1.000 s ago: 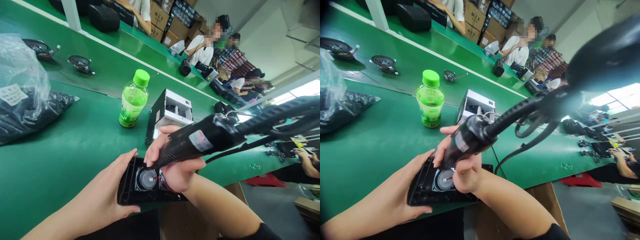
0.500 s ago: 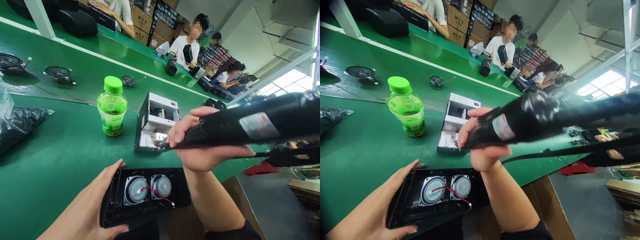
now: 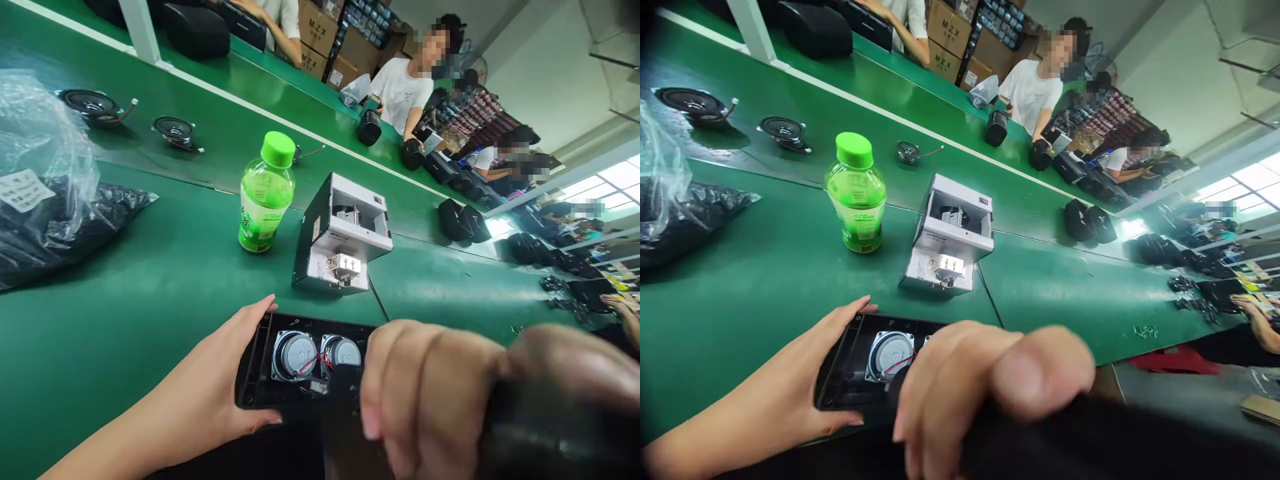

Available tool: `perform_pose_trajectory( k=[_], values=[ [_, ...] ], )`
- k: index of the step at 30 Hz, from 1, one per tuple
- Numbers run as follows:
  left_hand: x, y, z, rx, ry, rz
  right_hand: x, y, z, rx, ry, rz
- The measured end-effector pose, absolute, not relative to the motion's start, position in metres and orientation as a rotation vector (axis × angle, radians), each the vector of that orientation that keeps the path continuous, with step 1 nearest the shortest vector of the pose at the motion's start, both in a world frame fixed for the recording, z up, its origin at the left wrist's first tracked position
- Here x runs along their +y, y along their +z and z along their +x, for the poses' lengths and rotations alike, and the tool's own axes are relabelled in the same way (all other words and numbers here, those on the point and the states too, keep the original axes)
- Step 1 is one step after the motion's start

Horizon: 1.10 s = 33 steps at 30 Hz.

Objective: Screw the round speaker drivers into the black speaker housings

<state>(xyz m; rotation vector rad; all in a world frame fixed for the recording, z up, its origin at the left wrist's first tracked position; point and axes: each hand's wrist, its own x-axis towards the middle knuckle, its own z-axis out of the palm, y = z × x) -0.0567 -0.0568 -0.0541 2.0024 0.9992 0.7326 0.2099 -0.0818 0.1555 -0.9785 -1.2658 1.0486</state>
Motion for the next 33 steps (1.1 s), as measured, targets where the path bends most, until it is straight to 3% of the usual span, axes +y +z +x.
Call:
perform_pose_trajectory(
  k=[8, 14, 19, 29, 33],
  values=[
    [-0.051, -0.046, -0.052, 0.945, 0.722, 1.971, -0.063, 0.131, 0.182, -1.303, 1.126, -0.91],
    [-0.048, -0.039, -0.053, 0.881, 0.69, 1.973, -0.08, 0.095, 0.175, -1.409, 0.844, -0.7],
    [-0.049, -0.04, -0.051, 0.887, 0.744, 1.966, -0.076, 0.089, 0.17, -1.415, 0.815, -0.649],
    [-0.046, -0.028, -0.052, 0.897, 0.648, 1.907, -0.077, 0.087, 0.208, -1.835, 1.293, -0.594],
    [-0.045, -0.028, -0.048, 0.899, 0.673, 1.9, -0.069, 0.091, 0.203, -1.903, 1.249, -0.565]
  ],
)
